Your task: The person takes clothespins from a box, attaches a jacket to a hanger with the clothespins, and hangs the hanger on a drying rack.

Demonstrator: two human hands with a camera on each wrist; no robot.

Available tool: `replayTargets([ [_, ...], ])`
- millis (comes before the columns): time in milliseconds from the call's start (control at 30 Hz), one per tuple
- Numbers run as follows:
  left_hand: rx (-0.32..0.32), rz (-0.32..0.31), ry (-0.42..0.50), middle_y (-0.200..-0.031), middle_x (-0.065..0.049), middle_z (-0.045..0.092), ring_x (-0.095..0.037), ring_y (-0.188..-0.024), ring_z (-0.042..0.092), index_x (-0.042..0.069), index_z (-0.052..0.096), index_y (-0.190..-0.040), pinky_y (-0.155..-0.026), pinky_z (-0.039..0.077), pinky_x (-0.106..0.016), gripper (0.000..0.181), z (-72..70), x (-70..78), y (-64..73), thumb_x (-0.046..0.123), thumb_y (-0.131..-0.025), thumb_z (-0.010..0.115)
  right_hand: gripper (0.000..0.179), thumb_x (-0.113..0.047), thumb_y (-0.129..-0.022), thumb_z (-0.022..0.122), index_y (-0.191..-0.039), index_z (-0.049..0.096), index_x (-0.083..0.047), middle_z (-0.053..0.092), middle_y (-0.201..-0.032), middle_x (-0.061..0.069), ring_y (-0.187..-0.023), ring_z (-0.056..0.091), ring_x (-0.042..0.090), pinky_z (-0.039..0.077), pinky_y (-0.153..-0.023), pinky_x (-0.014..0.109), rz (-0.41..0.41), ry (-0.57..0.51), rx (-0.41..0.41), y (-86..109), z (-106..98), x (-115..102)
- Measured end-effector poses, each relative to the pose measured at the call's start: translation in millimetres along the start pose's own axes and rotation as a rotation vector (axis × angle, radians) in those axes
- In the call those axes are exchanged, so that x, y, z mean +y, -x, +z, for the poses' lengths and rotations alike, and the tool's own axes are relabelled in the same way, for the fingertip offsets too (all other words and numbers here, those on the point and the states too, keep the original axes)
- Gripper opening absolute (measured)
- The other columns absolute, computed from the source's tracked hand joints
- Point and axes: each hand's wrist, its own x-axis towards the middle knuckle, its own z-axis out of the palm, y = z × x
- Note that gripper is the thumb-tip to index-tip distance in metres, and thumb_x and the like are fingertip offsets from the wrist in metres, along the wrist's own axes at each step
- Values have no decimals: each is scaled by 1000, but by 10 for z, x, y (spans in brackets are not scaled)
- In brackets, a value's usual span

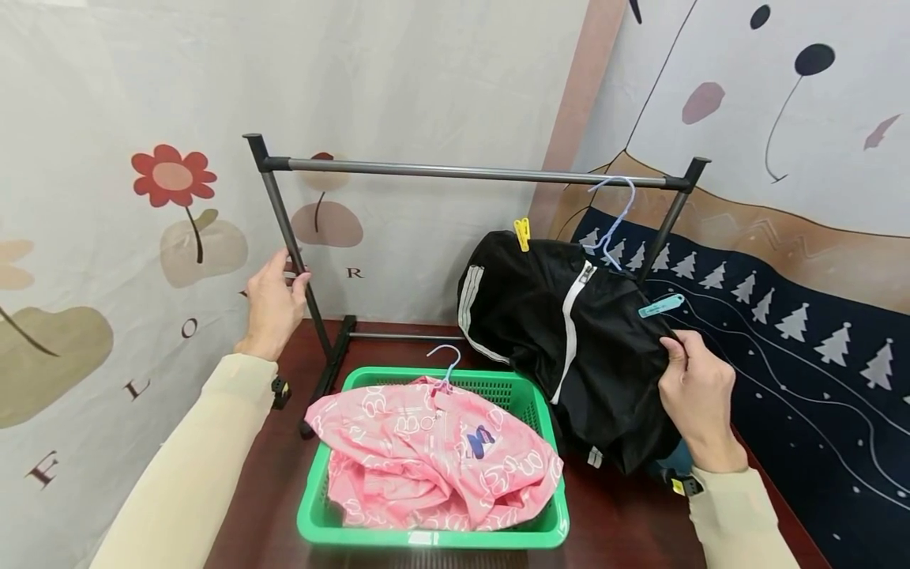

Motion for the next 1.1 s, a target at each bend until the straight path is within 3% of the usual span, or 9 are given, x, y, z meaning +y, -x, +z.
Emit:
replayTargets([
  [533, 9, -1, 5, -123, -31, 79, -53, -108, 84, -4, 67, -148, -94, 67, -65, 34, -3, -13, 9, 1, -114, 71, 10, 5, -107, 77, -110, 73, 14, 79, -89, 34, -74, 74, 53, 47, -74, 47, -39, -2, -1, -222, 63, -38],
  [833, 11, 1, 5, -122, -31, 80, -54, -108, 84, -3, 68, -147, -95, 67, -67, 36, -2, 6, 5, -2, -111, 74, 16, -1, -112, 73, -111, 72, 15, 78, -91, 35, -76, 74, 55, 47, -72, 53, -62, 8, -12, -408, 69, -73],
  [1100, 10, -6, -2, -123, -31, 79, -55, -108, 84, -3, 68, -149, -95, 66, -68, 38, -15, 2, 24, -2, -111, 74, 17, -3, -113, 72, -113, 73, 13, 80, -93, 34, -76, 76, 53, 44, -73, 35, -63, -14, -22, -567, 153, -118],
])
